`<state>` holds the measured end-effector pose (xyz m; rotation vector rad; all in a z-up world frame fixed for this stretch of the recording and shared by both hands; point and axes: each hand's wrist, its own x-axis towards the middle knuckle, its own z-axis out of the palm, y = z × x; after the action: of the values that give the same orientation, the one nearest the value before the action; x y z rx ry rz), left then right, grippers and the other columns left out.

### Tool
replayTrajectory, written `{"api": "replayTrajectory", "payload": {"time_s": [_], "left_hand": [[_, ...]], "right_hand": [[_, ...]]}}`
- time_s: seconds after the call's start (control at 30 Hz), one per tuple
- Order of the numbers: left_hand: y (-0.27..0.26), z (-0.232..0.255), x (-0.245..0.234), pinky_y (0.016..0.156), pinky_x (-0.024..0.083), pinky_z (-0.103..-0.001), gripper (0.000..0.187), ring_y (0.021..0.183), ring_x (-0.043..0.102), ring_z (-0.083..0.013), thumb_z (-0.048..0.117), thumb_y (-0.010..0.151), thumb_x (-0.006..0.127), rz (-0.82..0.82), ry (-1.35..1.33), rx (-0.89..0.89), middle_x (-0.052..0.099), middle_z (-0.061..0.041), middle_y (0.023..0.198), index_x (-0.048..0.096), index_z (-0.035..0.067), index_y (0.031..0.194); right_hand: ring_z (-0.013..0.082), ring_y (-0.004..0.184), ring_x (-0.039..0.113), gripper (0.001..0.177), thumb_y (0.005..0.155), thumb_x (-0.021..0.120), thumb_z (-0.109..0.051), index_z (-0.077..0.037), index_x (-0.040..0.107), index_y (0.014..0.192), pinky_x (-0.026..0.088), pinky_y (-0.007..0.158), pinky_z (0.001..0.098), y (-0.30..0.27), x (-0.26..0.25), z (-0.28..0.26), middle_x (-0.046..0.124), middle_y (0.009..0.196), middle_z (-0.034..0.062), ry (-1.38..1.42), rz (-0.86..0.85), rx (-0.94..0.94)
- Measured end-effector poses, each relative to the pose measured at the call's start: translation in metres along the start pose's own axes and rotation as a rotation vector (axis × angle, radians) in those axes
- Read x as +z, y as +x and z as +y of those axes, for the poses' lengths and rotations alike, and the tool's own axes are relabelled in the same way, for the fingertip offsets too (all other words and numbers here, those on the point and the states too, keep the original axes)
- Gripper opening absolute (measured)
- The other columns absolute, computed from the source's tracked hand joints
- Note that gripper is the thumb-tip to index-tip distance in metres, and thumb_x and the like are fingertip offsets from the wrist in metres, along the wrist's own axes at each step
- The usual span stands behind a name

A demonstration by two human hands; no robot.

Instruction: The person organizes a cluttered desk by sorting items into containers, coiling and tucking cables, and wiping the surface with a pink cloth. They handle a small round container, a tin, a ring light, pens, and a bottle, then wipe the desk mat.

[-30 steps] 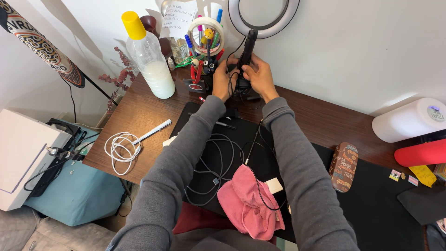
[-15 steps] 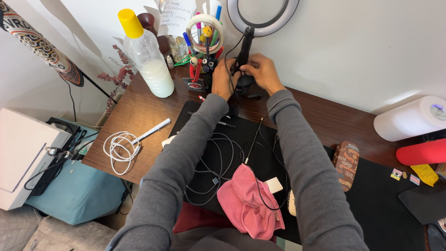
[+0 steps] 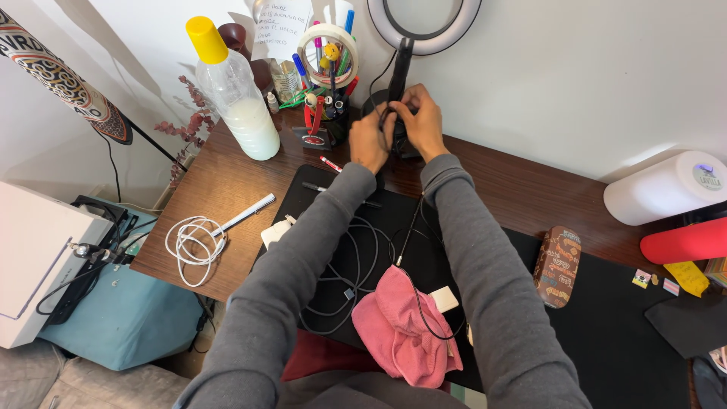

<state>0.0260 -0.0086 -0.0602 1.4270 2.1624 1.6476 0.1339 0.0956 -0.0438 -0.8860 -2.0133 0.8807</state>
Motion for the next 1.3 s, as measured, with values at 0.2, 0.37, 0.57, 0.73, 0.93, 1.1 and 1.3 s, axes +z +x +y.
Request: {"api": "replayTrajectory", "payload": {"time_s": [0.2, 0.37, 0.57, 0.73, 0.93, 1.1, 1.3], "left_hand": [[0.0, 0.017, -0.019, 0.102, 0.06, -0.06, 0.043, 0.123, 0.069, -0.0493, 0.037, 0.114, 0.053, -0.218, 0.059, -0.014, 0.063, -0.032, 0.145, 0.069, 0.009, 0.143], [0.014, -0.009, 0.001, 0.113, 0.055, -0.053, 0.043, 0.131, 0.069, -0.0362, 0.01, 0.108, 0.068, -0.046, -0.237, -0.025, 0.065, -0.023, 0.148, 0.061, 0.005, 0.15], [0.04, -0.014, -0.003, 0.088, 0.064, -0.052, 0.049, 0.106, 0.077, -0.0352, 0.011, 0.084, 0.094, -0.052, -0.268, 0.025, 0.08, -0.013, 0.107, 0.063, 0.005, 0.121], [0.053, -0.038, 0.016, 0.087, 0.063, -0.044, 0.055, 0.102, 0.078, -0.0247, 0.022, 0.084, 0.098, -0.135, -0.236, 0.013, 0.083, -0.003, 0.105, 0.069, 0.016, 0.129], [0.046, -0.028, -0.003, 0.088, 0.065, -0.045, 0.043, 0.105, 0.077, -0.0294, 0.013, 0.092, 0.09, -0.177, -0.246, 0.142, 0.082, -0.011, 0.108, 0.073, 0.011, 0.132], [0.039, -0.014, -0.017, 0.088, 0.066, -0.049, 0.054, 0.106, 0.076, -0.0399, 0.018, 0.09, 0.092, -0.167, -0.195, 0.234, 0.078, -0.022, 0.111, 0.07, 0.004, 0.137], [0.046, -0.02, -0.012, 0.084, 0.067, -0.048, 0.051, 0.104, 0.076, -0.039, 0.015, 0.091, 0.088, -0.208, -0.106, 0.273, 0.077, -0.023, 0.113, 0.07, 0.003, 0.137]], "right_hand": [[0.0105, 0.079, 0.065, 0.019, 0.104, 0.08, -0.029, -0.016, 0.066, 0.101, 0.056, 0.071, 0.0313, -0.006, 0.0, 0.004, 0.079, 0.084, 0.0041, 0.08, 0.032, -0.001], [0.0153, 0.089, 0.073, 0.023, 0.094, 0.085, -0.024, -0.013, 0.07, 0.108, 0.059, 0.08, 0.037, -0.011, -0.01, -0.017, 0.081, 0.089, 0.0048, 0.098, -0.047, -0.008], [0.0236, 0.104, 0.077, 0.027, 0.105, 0.074, -0.023, -0.011, 0.061, 0.126, 0.061, 0.092, 0.0401, -0.013, -0.021, -0.031, 0.084, 0.098, 0.0076, 0.074, -0.077, 0.036], [0.0202, 0.099, 0.077, 0.019, 0.106, 0.074, -0.016, -0.008, 0.075, 0.122, 0.065, 0.081, 0.0366, 0.006, -0.013, -0.004, 0.081, 0.101, 0.015, 0.097, -0.118, 0.02], [0.0249, 0.101, 0.076, 0.033, 0.101, 0.079, -0.015, -0.011, 0.076, 0.134, 0.062, 0.088, 0.0436, 0.009, -0.017, 0.002, 0.081, 0.113, 0.0145, 0.034, -0.197, -0.128], [0.0219, 0.107, 0.072, 0.05, 0.092, 0.085, -0.012, -0.011, 0.072, 0.14, 0.058, 0.097, 0.0451, 0.0, -0.021, -0.006, 0.079, 0.119, 0.0126, 0.099, -0.203, -0.119], [0.0226, 0.115, 0.067, 0.05, 0.095, 0.084, -0.007, -0.004, 0.069, 0.142, 0.061, 0.1, 0.0383, 0.006, -0.028, -0.006, 0.077, 0.125, 0.0166, 0.185, -0.285, -0.071]]}}
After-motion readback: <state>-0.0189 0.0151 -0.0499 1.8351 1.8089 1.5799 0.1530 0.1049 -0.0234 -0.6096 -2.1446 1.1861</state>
